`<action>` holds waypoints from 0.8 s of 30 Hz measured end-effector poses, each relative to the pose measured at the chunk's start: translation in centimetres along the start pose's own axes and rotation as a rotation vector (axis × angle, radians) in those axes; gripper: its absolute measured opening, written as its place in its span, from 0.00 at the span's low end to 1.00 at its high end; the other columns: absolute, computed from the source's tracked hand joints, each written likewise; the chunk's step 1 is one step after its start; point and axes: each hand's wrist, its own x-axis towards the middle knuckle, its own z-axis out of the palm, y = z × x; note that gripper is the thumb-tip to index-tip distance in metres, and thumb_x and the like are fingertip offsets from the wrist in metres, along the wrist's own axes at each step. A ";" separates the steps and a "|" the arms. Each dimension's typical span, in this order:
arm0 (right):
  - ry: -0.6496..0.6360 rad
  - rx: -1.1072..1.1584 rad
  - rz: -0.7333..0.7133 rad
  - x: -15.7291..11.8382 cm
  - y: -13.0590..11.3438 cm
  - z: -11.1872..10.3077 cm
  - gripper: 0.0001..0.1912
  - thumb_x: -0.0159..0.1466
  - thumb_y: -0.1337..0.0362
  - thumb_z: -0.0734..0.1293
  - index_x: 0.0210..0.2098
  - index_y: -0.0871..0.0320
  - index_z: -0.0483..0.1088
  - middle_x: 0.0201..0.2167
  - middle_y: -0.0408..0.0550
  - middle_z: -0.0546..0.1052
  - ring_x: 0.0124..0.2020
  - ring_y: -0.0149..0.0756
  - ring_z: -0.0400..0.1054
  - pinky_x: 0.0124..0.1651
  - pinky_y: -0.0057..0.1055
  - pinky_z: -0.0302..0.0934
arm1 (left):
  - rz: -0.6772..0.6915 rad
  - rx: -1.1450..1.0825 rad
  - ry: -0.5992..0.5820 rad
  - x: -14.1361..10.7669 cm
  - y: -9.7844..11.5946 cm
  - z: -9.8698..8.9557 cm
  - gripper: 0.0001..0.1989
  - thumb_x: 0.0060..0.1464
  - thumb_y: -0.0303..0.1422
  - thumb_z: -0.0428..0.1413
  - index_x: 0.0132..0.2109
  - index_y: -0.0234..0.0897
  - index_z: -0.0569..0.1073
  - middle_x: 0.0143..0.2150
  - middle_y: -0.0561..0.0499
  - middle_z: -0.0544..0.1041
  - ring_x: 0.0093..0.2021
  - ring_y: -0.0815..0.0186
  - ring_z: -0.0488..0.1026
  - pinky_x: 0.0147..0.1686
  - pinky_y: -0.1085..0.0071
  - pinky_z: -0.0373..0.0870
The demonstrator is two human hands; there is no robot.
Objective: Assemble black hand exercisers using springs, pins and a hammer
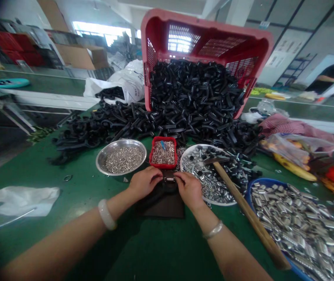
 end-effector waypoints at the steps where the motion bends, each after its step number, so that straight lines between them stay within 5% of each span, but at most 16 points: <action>1: -0.006 -0.024 -0.025 0.0 0.1 0.1 0.08 0.59 0.66 0.61 0.35 0.57 0.72 0.32 0.48 0.76 0.35 0.35 0.69 0.41 0.32 0.62 | -0.009 -0.002 0.000 0.0 -0.1 0.0 0.08 0.54 0.36 0.49 0.38 0.43 0.71 0.39 0.54 0.71 0.37 0.68 0.70 0.32 0.74 0.63; 14: -0.023 -0.088 -0.063 -0.2 0.3 -0.3 0.08 0.60 0.67 0.60 0.35 0.57 0.70 0.32 0.48 0.75 0.34 0.34 0.69 0.39 0.31 0.63 | -0.001 -0.047 0.013 0.0 -0.4 0.2 0.07 0.53 0.36 0.50 0.37 0.42 0.70 0.39 0.55 0.72 0.37 0.68 0.69 0.32 0.75 0.63; 24: -0.215 -0.439 -0.373 0.3 -0.7 -0.9 0.13 0.59 0.75 0.57 0.38 0.61 0.70 0.32 0.51 0.75 0.36 0.36 0.67 0.41 0.31 0.61 | 0.007 -0.019 0.032 0.0 -0.3 0.2 0.07 0.54 0.37 0.49 0.37 0.43 0.70 0.38 0.55 0.72 0.37 0.67 0.70 0.30 0.74 0.62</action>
